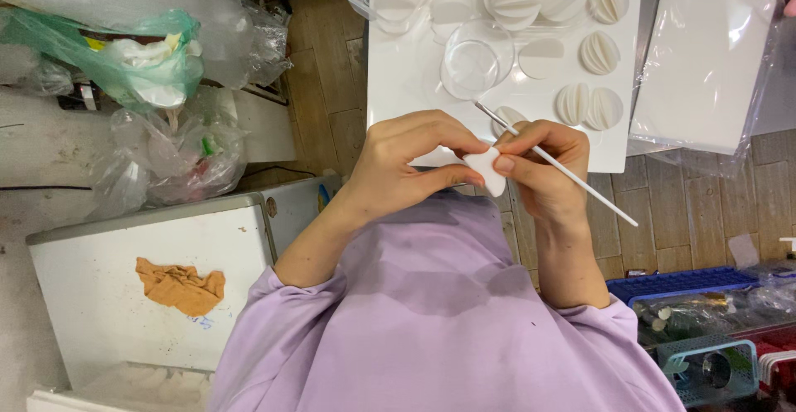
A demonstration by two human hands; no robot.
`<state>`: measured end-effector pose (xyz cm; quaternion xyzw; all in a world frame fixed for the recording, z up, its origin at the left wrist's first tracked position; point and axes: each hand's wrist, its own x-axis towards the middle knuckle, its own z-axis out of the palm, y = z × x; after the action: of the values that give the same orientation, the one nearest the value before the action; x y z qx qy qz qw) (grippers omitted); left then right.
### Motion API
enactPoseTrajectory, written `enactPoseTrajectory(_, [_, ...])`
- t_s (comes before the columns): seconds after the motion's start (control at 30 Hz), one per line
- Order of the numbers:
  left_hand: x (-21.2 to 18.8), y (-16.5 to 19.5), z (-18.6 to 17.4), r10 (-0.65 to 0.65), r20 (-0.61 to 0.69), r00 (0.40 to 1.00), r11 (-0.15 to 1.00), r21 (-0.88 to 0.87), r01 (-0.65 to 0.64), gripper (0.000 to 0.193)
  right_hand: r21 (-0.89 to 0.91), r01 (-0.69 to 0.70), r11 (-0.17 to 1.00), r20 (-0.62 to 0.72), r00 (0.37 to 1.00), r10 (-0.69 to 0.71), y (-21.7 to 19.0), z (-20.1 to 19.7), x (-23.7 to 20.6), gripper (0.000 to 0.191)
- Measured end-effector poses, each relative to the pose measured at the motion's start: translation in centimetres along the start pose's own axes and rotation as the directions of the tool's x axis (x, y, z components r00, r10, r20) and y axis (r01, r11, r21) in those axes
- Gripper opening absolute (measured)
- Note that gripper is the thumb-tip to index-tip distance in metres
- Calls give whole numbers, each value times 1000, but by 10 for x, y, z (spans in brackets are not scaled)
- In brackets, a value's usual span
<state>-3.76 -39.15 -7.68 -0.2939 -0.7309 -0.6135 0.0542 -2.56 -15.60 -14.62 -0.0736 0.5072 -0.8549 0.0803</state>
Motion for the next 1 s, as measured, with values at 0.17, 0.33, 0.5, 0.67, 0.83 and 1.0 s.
enactPoseTrajectory(0.17, [-6,-11,-6,12,95,995,999,-41,-8,19,37,-103,994,107,989,99,-2,-12,2,14])
enactPoseTrajectory(0.33, [-10,-6,-2,162,-7,987,943,297,-153,39,-213,54,975,-161,983,-90,0,4,-5,15])
enactPoseTrajectory(0.5, [-15,1,13,239,-88,967,772,621,-135,56,-466,256,847,-144,923,-357,7,33,-16,25])
enactPoseTrajectory(0.67, [-14,-11,9,237,-76,969,936,284,-207,62,119,108,987,45,992,-114,-1,28,-4,48])
enactPoseTrajectory(0.83, [-18,-28,10,182,-36,983,983,-2,-182,62,143,32,989,105,993,-47,3,19,-6,41])
enactPoseTrajectory(1.0, [-20,-30,5,176,-20,984,984,-30,-176,66,48,73,996,68,995,-76,7,14,-10,41])
